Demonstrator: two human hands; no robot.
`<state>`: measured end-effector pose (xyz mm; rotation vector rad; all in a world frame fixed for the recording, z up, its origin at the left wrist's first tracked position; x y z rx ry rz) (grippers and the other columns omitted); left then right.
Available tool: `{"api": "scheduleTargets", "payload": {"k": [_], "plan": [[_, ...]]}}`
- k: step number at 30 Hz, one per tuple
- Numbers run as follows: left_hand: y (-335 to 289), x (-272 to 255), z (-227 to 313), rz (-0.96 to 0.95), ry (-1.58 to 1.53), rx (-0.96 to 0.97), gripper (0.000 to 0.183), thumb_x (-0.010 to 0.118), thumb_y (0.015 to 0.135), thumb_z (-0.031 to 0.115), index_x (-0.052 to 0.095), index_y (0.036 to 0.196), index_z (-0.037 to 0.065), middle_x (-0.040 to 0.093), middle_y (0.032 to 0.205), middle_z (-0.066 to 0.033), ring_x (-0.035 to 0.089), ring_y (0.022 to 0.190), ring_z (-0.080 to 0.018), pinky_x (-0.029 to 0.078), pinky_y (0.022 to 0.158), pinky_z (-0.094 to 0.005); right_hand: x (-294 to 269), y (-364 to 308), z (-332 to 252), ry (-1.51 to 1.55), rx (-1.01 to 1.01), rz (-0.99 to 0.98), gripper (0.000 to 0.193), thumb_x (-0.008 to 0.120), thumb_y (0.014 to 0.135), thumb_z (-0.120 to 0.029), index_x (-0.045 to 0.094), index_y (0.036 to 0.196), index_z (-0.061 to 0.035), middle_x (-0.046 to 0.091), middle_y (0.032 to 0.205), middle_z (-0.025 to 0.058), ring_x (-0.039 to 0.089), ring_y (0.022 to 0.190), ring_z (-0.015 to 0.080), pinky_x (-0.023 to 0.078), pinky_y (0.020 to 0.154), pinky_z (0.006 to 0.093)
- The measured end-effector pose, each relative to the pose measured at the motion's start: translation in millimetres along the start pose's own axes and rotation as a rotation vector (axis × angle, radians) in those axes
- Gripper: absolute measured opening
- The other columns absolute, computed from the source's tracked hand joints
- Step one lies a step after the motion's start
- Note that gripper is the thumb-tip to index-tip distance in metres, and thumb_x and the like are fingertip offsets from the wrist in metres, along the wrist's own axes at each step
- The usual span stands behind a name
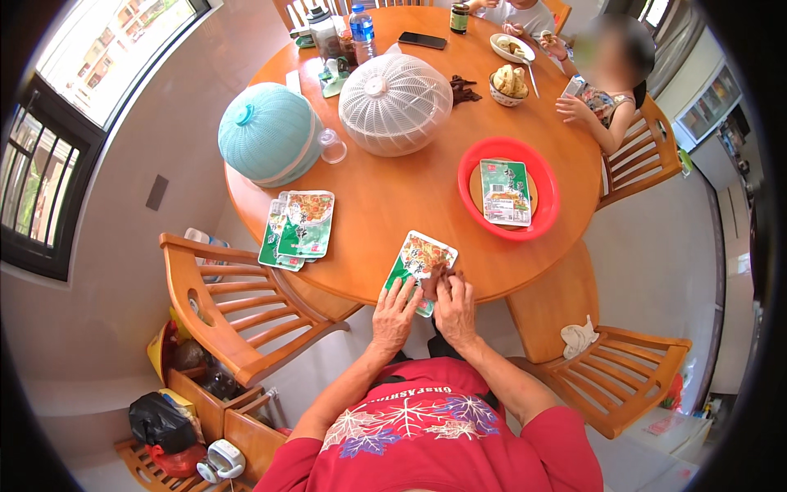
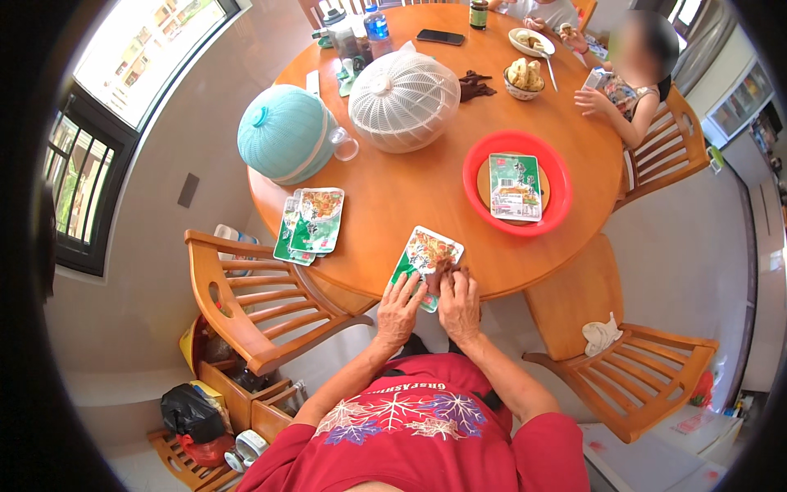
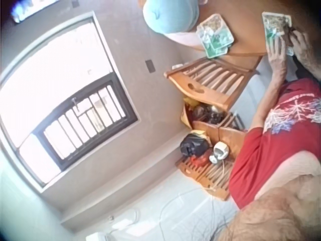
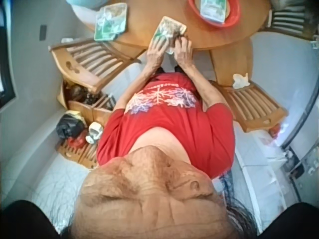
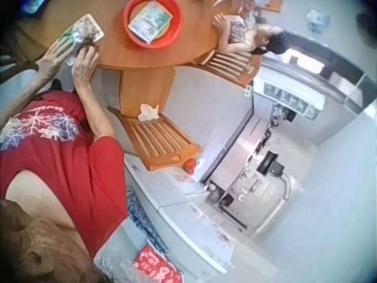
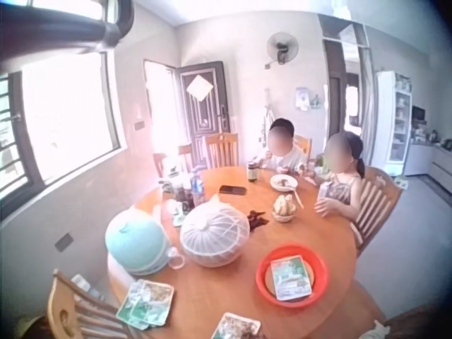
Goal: The person wipes the surface of several small food packets with a cloth, one by one, and places them into a red bowl. The person then wipes a small wooden side table.
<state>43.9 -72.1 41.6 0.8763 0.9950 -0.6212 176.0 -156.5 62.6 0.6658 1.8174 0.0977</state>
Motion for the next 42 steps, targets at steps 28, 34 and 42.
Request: {"api": "scheduleTargets", "payload": {"k": [28,34,42], "plan": [[10,-13,28,-0.044,-0.376,-0.379,0.046,0.059,0.079,0.005,0.046,0.122,-0.006,0.042,0.135,-0.0274,0.043,0.125,-0.0428,0.038,0.103,-0.0476,7,26,22,0.246,-0.411,-0.188,0.034,0.060,0.075,-0.010,0.064,0.109,-0.0064,0.050,0.122,0.0064,0.045,0.113,0.0329,0.044,0.091,0.0435],[72,-38,-16,0.187,-0.332,-0.323,0.040,0.059,0.081,0.002,0.050,0.120,0.000,0.051,0.123,-0.0218,0.050,0.112,-0.0389,0.042,0.096,-0.0456,-9,14,33,0.166,-0.469,-0.223,0.035,0.056,0.080,-0.012,0.064,0.114,-0.0106,0.051,0.122,0.0022,0.047,0.112,0.0298,0.047,0.089,0.0391],[145,1,-56,-0.281,-0.186,-0.262,0.033,0.066,0.082,0.032,0.067,0.107,0.011,0.065,0.108,-0.0146,0.058,0.106,-0.0342,0.047,0.085,-0.0449,-13,34,51,0.233,-0.598,-0.254,0.029,0.057,0.080,-0.013,0.066,0.108,-0.0127,0.054,0.117,0.0000,0.051,0.110,0.0266,0.047,0.088,0.0381]]}}
Point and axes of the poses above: each hand's wrist, its own y-axis towards the middle knuckle, its own x-axis out of the palm, z = x × y, the point moved 1 cm from there along y, towards the middle knuckle
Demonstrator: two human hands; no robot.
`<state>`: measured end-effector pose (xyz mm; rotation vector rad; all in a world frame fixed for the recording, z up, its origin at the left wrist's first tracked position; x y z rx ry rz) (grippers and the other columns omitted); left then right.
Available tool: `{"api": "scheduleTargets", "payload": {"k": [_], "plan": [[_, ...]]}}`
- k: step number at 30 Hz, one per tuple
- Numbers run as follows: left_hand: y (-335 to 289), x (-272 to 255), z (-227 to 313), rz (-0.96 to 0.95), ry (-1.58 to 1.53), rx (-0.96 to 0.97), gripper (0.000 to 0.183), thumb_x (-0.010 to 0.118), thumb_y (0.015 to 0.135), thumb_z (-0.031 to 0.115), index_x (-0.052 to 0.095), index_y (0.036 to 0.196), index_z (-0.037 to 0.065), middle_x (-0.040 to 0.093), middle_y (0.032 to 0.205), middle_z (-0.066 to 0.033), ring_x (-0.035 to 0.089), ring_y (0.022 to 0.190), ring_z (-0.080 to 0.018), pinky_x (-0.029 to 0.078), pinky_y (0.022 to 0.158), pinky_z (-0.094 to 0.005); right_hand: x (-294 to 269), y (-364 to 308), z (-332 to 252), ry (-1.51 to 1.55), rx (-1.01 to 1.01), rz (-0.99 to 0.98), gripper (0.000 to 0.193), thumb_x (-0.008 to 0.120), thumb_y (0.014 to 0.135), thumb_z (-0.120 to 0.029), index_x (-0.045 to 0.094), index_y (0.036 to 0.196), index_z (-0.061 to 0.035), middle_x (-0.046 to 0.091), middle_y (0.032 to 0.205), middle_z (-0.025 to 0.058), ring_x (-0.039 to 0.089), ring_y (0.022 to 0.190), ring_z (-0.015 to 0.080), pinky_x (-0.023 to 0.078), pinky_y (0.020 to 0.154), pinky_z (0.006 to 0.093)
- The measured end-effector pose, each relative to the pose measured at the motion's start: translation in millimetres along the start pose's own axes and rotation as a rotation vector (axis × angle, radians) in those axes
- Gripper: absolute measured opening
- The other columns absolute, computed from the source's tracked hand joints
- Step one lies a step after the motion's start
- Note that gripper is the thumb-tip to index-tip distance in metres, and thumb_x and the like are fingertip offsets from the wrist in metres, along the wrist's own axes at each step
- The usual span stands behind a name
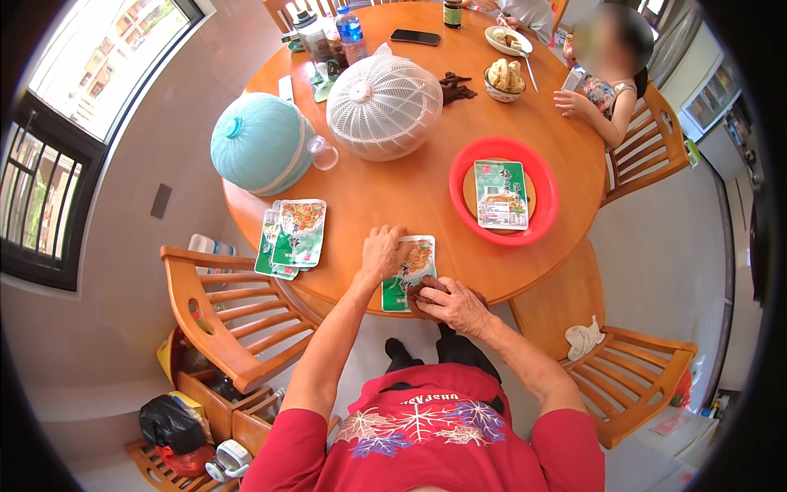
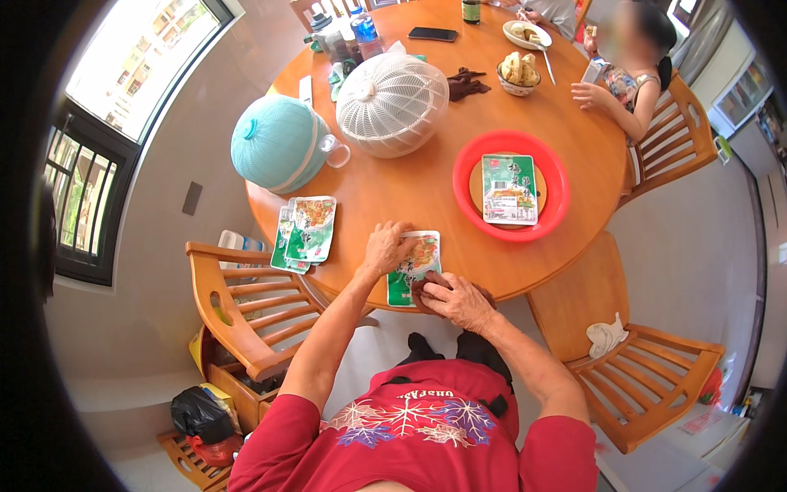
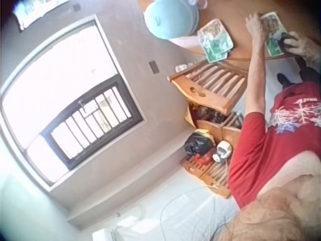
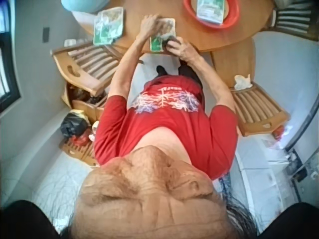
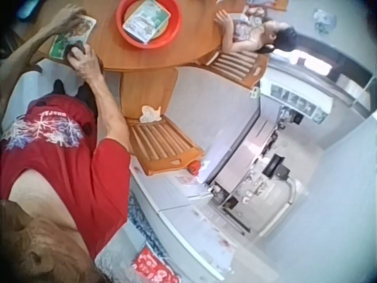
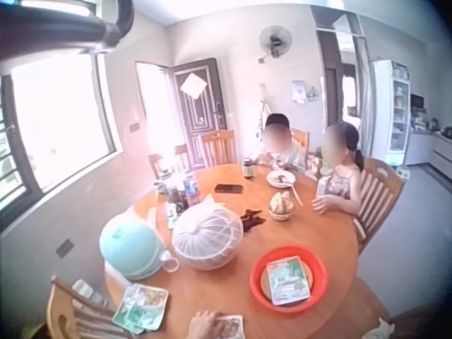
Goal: The person wipes the surface of several small food packets with a cloth, one by one, and places them into a red bowl. The person then wipes a small wooden side table.
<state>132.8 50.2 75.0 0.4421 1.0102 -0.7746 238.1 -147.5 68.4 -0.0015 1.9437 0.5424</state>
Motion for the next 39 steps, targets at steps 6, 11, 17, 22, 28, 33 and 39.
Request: {"api": "scheduleTargets", "payload": {"k": [6,11,17,22,28,33,39], "plan": [[-35,-10,-55,-0.019,-0.439,-0.439,0.026,0.073,0.080,0.029,0.067,0.077,0.003,0.066,0.075,-0.0090,0.064,0.065,-0.0205,0.051,0.062,-0.0353,-13,10,26,-0.025,0.284,0.146,0.025,0.060,0.077,-0.008,0.066,0.101,-0.0128,0.058,0.108,0.0037,0.052,0.100,0.0289,0.046,0.086,0.0389],[-80,3,-49,0.098,-1.210,-0.732,0.014,0.067,0.088,0.016,0.059,0.088,0.004,0.063,0.075,-0.0031,0.061,0.063,-0.0102,0.052,0.051,-0.0254,12,71,11,-0.061,0.576,0.381,0.020,0.060,0.076,-0.009,0.065,0.096,-0.0119,0.057,0.106,0.0068,0.052,0.096,0.0296,0.046,0.083,0.0392],[-95,43,-39,0.337,-1.552,-0.715,0.021,0.067,0.086,0.009,0.061,0.105,0.002,0.064,0.091,-0.0039,0.064,0.071,-0.0153,0.055,0.054,-0.0288,77,122,-20,-0.029,0.334,0.276,0.020,0.059,0.077,-0.020,0.065,0.095,-0.0118,0.057,0.109,0.0062,0.052,0.100,0.0290,0.045,0.081,0.0421],[-97,43,-31,0.266,-1.560,-0.772,0.015,0.067,0.088,0.013,0.058,0.096,0.004,0.065,0.086,-0.0050,0.067,0.066,-0.0146,0.055,0.050,-0.0253,56,112,8,-0.143,0.417,0.227,0.024,0.062,0.074,-0.016,0.065,0.097,-0.0119,0.057,0.110,0.0052,0.051,0.101,0.0292,0.045,0.083,0.0439],[-100,49,-40,0.258,-1.573,-0.759,0.015,0.066,0.089,0.013,0.056,0.097,0.005,0.065,0.089,-0.0069,0.069,0.072,-0.0188,0.058,0.056,-0.0298,43,82,37,-0.418,0.603,0.432,0.021,0.061,0.077,-0.017,0.064,0.097,-0.0108,0.057,0.106,0.0075,0.053,0.096,0.0308,0.047,0.078,0.0421],[-97,49,-41,0.242,-1.562,-0.770,0.016,0.065,0.090,0.012,0.054,0.099,0.005,0.066,0.093,-0.0086,0.070,0.076,-0.0214,0.060,0.059,-0.0329,36,39,49,-0.448,0.803,0.521,0.024,0.059,0.078,-0.009,0.063,0.102,-0.0093,0.057,0.107,0.0095,0.053,0.095,0.0332,0.046,0.079,0.0439],[-96,49,-41,0.184,-1.563,-0.727,0.017,0.064,0.090,0.014,0.054,0.101,0.005,0.065,0.095,-0.0086,0.069,0.077,-0.0218,0.060,0.060,-0.0339,34,80,-24,-0.123,0.504,0.287,0.036,0.058,0.077,-0.007,0.064,0.113,-0.0123,0.054,0.111,0.0102,0.050,0.102,0.0325,0.043,0.088,0.0442]]}}
Point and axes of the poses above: each hand's wrist, its own y-axis towards the middle knuckle, its own x-axis out of the palm, z = x × y, the point moved 1 cm from there along y, towards the middle knuckle
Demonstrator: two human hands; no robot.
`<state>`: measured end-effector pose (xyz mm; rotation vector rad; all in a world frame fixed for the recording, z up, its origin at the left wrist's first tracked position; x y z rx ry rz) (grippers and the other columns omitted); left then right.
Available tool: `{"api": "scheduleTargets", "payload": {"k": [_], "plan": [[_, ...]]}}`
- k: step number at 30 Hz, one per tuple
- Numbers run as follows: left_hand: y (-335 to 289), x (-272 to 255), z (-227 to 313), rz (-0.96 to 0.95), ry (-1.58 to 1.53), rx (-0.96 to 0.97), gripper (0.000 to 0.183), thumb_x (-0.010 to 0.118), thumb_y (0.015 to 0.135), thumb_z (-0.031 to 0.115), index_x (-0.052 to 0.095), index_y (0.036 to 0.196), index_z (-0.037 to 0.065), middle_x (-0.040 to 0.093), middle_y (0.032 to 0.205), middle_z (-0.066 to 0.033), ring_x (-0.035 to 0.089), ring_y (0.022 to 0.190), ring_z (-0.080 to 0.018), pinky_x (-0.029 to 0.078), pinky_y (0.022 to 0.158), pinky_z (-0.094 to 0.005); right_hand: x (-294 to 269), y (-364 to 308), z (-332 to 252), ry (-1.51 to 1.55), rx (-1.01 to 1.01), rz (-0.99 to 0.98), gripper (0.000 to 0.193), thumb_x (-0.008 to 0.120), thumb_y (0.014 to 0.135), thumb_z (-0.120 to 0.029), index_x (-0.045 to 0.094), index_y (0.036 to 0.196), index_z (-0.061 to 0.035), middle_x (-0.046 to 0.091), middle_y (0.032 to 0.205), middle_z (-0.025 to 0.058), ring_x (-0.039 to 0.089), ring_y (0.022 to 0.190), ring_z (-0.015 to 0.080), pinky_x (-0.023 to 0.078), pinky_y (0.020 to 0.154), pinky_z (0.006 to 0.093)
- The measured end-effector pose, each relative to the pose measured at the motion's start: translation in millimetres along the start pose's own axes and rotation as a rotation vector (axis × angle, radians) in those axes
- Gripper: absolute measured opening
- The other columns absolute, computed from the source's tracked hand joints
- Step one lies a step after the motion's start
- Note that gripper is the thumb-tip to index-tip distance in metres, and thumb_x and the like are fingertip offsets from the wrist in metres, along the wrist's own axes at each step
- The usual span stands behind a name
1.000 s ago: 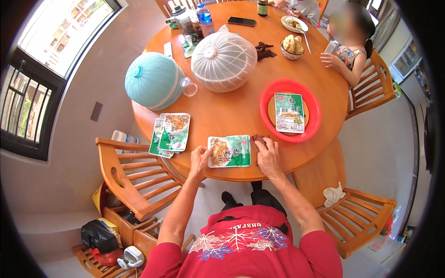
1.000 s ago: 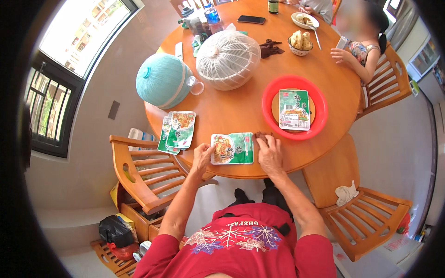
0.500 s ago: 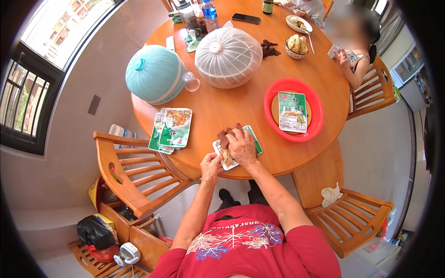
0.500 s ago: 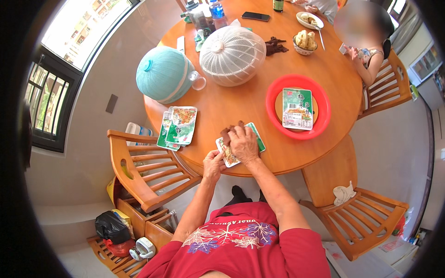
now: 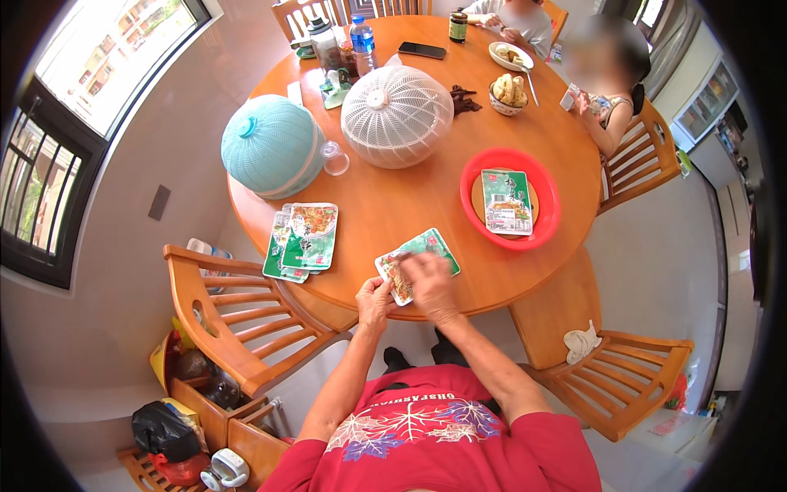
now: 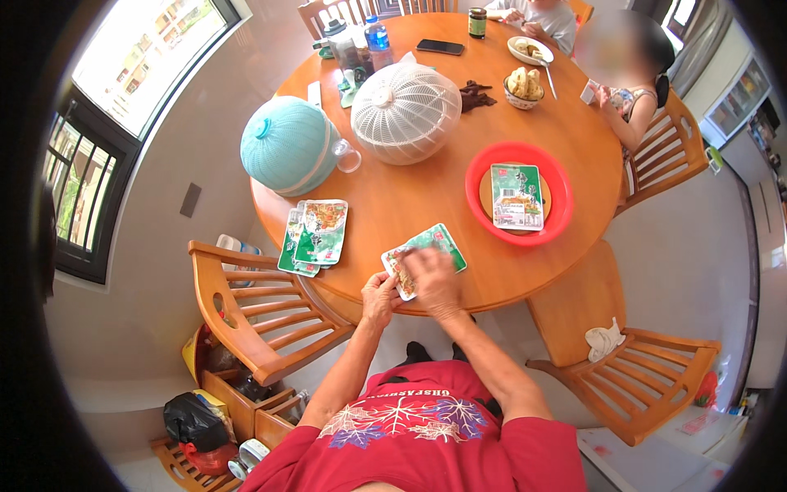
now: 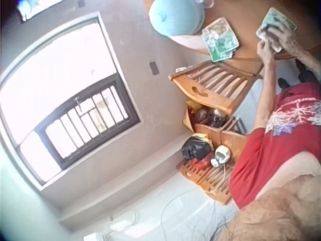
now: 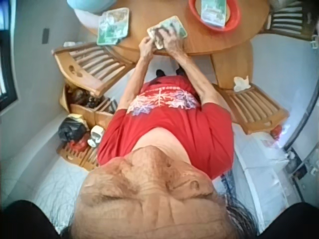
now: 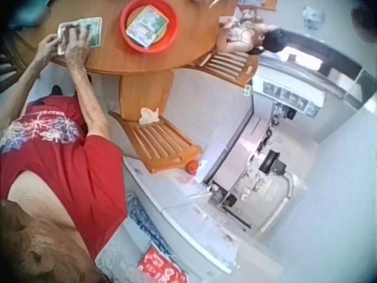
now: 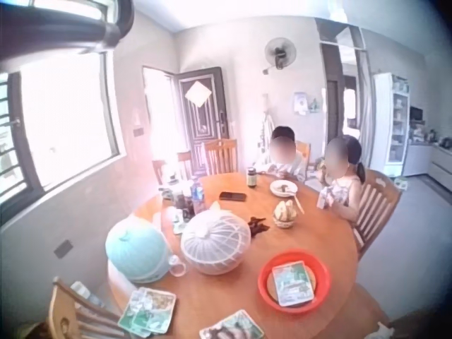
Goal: The person wipes the surface of several small food packets with a cloth, one by one, and places them into a red bowl. The person then wipes a small wooden side table.
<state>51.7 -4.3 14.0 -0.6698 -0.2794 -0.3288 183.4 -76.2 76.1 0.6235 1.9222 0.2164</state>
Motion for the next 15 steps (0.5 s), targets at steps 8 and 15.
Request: {"api": "scheduleTargets", "payload": {"k": [8,15], "plan": [[-8,2,3,0.005,-0.003,0.023,0.017,0.066,0.090,0.016,0.056,0.099,0.006,0.066,0.091,-0.0071,0.069,0.073,-0.0181,0.058,0.054,-0.0288,17,2,18,-0.185,0.002,0.137,0.036,0.058,0.078,-0.012,0.061,0.114,-0.0098,0.054,0.113,0.0076,0.050,0.100,0.0306,0.045,0.084,0.0416],[-8,2,6,-0.012,-0.032,-0.009,0.022,0.066,0.089,0.016,0.058,0.106,0.004,0.067,0.093,-0.0079,0.069,0.075,-0.0175,0.059,0.055,-0.0291,17,29,23,0.030,0.116,0.109,0.028,0.058,0.077,-0.010,0.065,0.104,-0.0113,0.057,0.108,0.0088,0.052,0.099,0.0312,0.043,0.087,0.0421]]}}
Point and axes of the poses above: each hand's wrist, its own y-axis towards the middle knuckle, its own x-axis out of the palm, z = x × y, the point moved 1 cm from there along y, towards the middle knuckle
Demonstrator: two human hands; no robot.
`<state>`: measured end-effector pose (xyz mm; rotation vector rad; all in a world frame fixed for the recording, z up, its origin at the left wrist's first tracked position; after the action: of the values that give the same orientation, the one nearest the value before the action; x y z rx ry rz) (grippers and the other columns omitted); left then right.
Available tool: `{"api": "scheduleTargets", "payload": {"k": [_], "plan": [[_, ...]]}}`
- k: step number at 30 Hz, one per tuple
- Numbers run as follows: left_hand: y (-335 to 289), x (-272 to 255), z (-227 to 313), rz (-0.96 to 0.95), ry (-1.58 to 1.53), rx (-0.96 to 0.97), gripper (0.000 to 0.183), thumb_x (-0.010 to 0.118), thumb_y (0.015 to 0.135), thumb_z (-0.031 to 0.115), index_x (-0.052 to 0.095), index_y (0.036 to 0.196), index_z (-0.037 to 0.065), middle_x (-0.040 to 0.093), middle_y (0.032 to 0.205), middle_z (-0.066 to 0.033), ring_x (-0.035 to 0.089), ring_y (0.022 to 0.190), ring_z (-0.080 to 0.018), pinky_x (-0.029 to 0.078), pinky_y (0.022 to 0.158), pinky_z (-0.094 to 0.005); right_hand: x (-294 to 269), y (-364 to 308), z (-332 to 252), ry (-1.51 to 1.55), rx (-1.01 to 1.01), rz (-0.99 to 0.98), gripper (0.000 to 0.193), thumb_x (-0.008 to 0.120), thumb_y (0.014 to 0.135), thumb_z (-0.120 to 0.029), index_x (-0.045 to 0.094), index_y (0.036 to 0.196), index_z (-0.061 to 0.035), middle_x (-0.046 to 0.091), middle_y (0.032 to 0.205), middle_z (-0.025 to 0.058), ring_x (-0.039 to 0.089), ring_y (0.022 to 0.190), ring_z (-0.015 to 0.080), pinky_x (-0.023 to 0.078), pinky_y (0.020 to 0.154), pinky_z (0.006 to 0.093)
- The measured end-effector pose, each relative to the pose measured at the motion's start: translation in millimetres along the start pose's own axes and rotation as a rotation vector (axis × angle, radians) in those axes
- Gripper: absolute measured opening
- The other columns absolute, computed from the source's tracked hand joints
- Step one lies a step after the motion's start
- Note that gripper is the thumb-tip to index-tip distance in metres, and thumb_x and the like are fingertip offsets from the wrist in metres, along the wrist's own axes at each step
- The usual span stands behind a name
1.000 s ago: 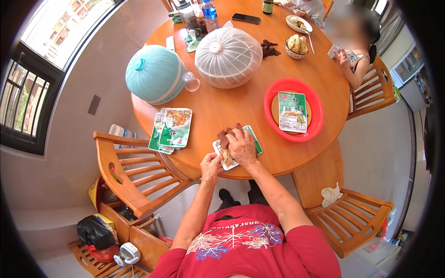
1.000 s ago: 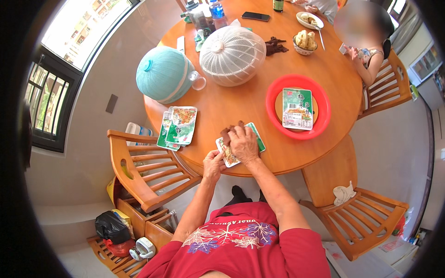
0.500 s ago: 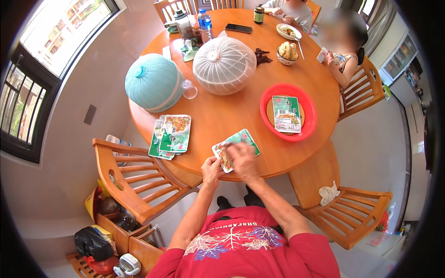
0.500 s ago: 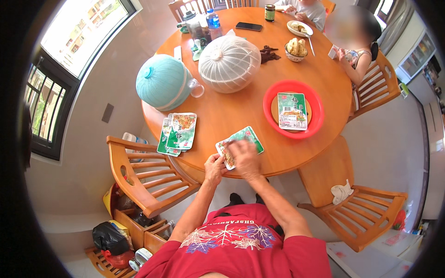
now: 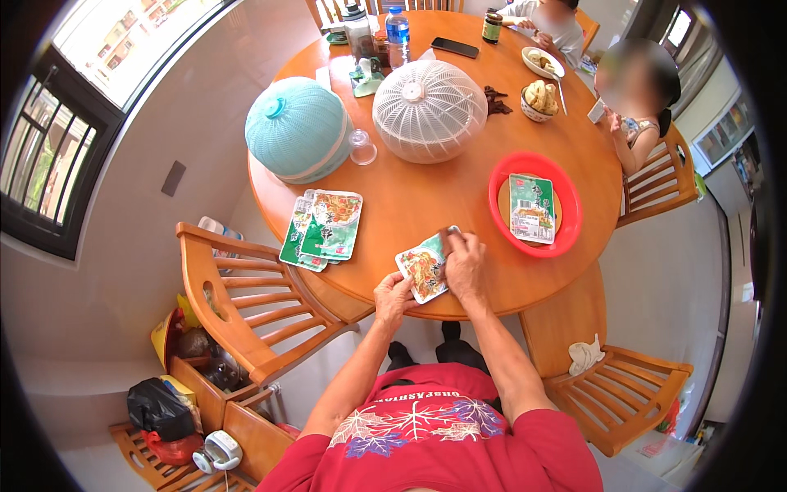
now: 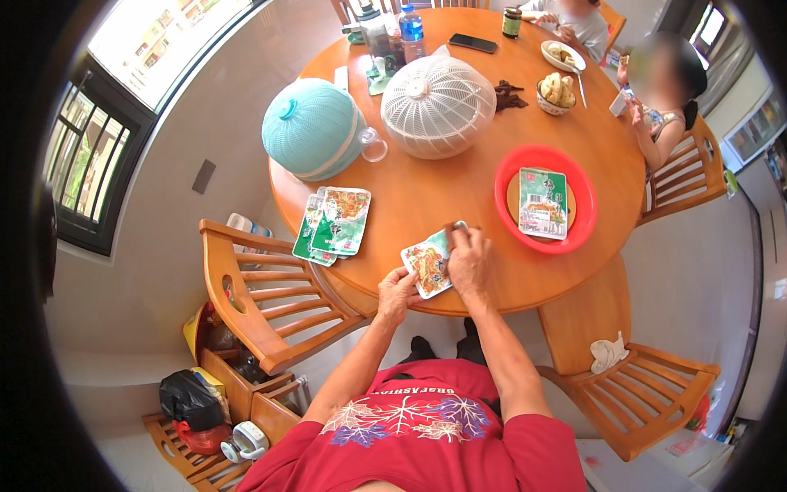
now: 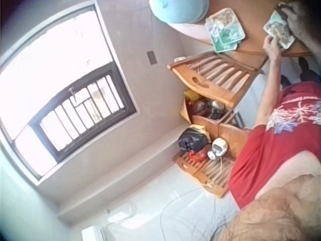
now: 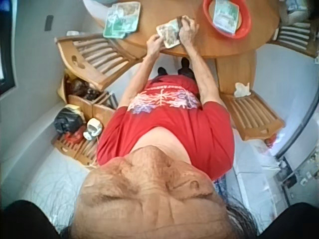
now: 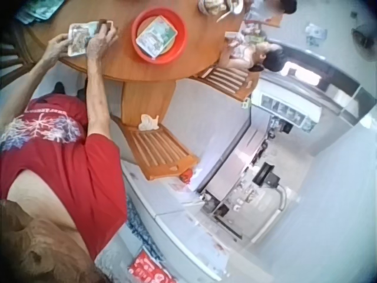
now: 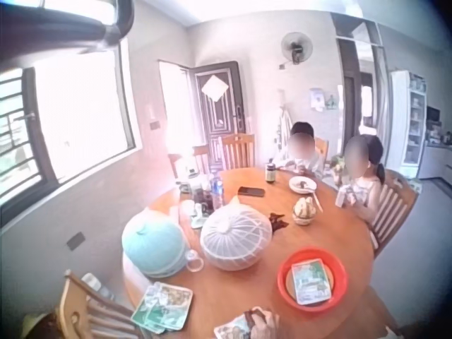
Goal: The person wipes the surface of several small food packets with a cloth, one by one, and places them into a red bowl. The person then wipes a small wooden side table.
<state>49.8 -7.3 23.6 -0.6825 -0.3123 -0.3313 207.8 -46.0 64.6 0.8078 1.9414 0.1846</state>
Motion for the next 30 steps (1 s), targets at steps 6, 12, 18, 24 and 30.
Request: {"api": "scheduleTargets", "payload": {"k": [6,12,18,24,30], "plan": [[0,1,0,-0.009,0.005,0.030,0.022,0.063,0.090,0.014,0.058,0.108,0.002,0.067,0.095,-0.0081,0.070,0.078,-0.0185,0.060,0.056,-0.0298,11,-10,-25,0.038,-0.351,-0.169,0.023,0.060,0.076,-0.013,0.065,0.098,-0.0109,0.057,0.109,0.0039,0.052,0.099,0.0296,0.047,0.081,0.0415],[-2,4,0,0.027,0.010,0.019,0.022,0.063,0.091,0.014,0.058,0.107,0.001,0.066,0.092,-0.0083,0.070,0.074,-0.0181,0.060,0.055,-0.0296,8,8,21,-0.250,0.003,0.015,0.027,0.058,0.080,-0.011,0.063,0.106,-0.0100,0.054,0.112,0.0096,0.050,0.100,0.0328,0.045,0.084,0.0432],[1,1,-1,0.014,0.004,0.015,0.019,0.065,0.090,0.014,0.059,0.102,0.002,0.066,0.094,-0.0068,0.069,0.076,-0.0170,0.059,0.057,-0.0297,10,-14,-15,-0.027,0.026,0.030,0.034,0.057,0.082,-0.010,0.060,0.116,-0.0074,0.051,0.116,0.0145,0.047,0.104,0.0365,0.042,0.091,0.0457],[9,-4,-10,-0.047,-0.088,0.154,0.016,0.068,0.088,0.015,0.064,0.096,0.002,0.067,0.090,-0.0041,0.063,0.077,-0.0117,0.053,0.065,-0.0259,9,-65,-52,0.096,-0.239,-0.072,0.042,0.058,0.081,-0.012,0.057,0.122,-0.0057,0.049,0.121,0.0143,0.048,0.103,0.0364,0.042,0.093,0.0464],[6,-7,-4,-0.056,-0.039,0.008,0.019,0.066,0.089,0.013,0.058,0.104,0.004,0.067,0.093,-0.0079,0.068,0.074,-0.0187,0.057,0.053,-0.0295,9,-22,-15,-0.041,-0.223,-0.047,0.036,0.060,0.077,-0.015,0.060,0.112,-0.0078,0.052,0.118,0.0112,0.049,0.106,0.0348,0.045,0.089,0.0444]]}}
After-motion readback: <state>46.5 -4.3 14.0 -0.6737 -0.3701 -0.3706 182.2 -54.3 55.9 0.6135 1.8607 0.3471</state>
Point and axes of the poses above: each hand's wrist, its own y-axis towards the middle knuckle, its own x-axis out of the palm, z = x × y, the point moved 1 cm from there along y, towards the middle knuckle
